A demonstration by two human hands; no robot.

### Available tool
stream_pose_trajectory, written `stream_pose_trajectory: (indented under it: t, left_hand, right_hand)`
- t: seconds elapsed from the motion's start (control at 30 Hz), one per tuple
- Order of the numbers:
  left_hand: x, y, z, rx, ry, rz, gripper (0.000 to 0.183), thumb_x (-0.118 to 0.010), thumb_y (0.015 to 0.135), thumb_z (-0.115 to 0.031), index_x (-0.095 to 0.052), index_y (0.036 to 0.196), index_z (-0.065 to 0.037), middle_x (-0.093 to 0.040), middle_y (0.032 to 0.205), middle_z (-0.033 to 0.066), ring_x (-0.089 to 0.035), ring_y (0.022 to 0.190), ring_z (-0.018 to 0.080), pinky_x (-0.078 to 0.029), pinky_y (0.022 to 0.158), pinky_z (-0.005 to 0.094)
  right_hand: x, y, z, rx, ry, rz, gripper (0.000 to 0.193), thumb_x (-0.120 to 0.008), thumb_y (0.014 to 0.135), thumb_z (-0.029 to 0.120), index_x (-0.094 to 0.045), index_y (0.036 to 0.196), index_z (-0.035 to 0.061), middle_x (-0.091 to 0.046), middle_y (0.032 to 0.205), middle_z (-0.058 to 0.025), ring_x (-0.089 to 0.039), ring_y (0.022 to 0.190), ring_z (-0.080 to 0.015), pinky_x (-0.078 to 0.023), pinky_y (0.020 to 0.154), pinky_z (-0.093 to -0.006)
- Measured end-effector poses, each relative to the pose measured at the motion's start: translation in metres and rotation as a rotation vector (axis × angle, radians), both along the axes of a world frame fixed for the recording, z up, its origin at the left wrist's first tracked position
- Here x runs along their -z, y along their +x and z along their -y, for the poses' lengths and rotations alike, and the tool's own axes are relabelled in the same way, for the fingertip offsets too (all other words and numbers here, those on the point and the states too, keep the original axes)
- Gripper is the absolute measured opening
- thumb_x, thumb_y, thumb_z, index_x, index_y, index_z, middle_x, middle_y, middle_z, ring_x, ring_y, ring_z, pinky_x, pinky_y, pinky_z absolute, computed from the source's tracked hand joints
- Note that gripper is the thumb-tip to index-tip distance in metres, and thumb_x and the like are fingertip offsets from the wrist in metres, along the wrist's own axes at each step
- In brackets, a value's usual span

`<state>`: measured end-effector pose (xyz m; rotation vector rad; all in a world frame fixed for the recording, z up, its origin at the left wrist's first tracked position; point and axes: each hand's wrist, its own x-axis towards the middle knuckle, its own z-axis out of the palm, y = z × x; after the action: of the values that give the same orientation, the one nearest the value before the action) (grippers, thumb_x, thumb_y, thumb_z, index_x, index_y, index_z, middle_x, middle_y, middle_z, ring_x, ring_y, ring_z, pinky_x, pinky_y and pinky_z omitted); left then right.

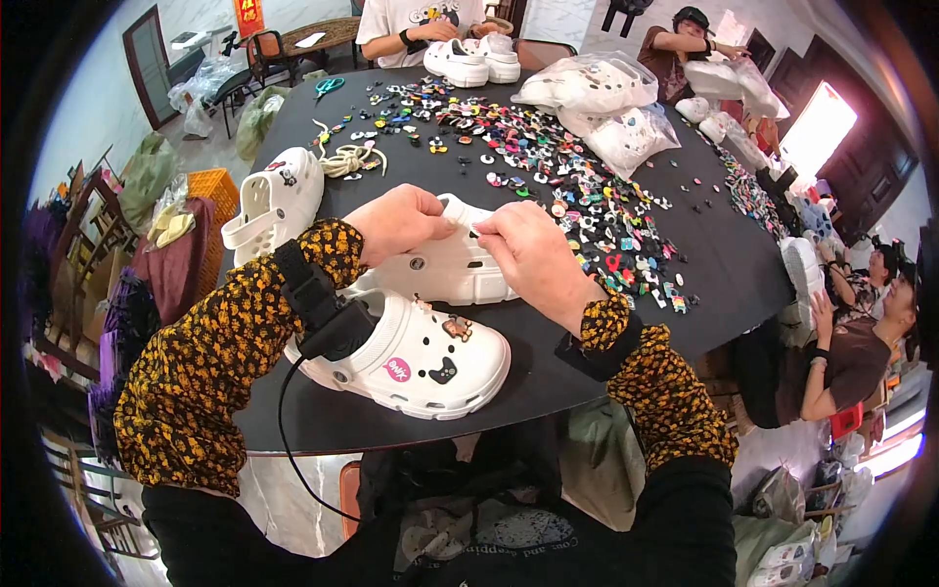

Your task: Decorate white foam clog shoes with colorful charms and pack them into plastic bags.

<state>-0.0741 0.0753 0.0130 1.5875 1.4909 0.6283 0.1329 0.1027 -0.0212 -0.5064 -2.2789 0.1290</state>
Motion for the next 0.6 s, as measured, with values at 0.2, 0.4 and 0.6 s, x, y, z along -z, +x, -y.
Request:
stream_pose_trajectory:
  t: [0.2, 0.4, 0.6]
  left_hand:
    - [-0.001, 0.001, -0.003, -0.006, -0.041, 0.035, 0.023, -0.062, 0.087, -0.021, -0.065, 0.075, -0.002, -0.051, 0.056, -0.0036, -0.041, 0.049, 0.0046, -0.031, 0.044, 0.0243]
    - [0.003, -0.004, -0.006, -0.03, -0.075, 0.064, 0.024, -0.064, 0.085, -0.021, -0.065, 0.074, 0.0, -0.051, 0.056, -0.0024, -0.041, 0.049, 0.006, -0.031, 0.044, 0.0261]
    - [0.008, -0.005, -0.01, 0.011, -0.095, 0.121, 0.023, -0.064, 0.085, -0.021, -0.065, 0.075, 0.0, -0.051, 0.058, -0.0028, -0.042, 0.049, 0.0062, -0.031, 0.044, 0.0265]
  right_hand:
    - [0.001, 0.001, 0.002, 0.051, 0.21, 0.069, 0.012, -0.064, 0.078, 0.004, -0.06, 0.089, 0.0023, -0.057, 0.082, -0.0103, -0.056, 0.079, -0.0281, -0.045, 0.072, -0.0381]
    - [0.003, 0.005, 0.016, 0.12, 0.273, 0.182, 0.028, -0.06, 0.075, 0.002, -0.061, 0.103, 0.001, -0.056, 0.094, -0.0085, -0.054, 0.089, -0.026, -0.043, 0.077, -0.0377]
    - [0.004, 0.009, 0.024, 0.133, 0.239, 0.309, 0.042, -0.051, 0.075, 0.004, -0.053, 0.116, -0.0038, -0.052, 0.103, -0.013, -0.05, 0.097, -0.0279, -0.04, 0.081, -0.0381]
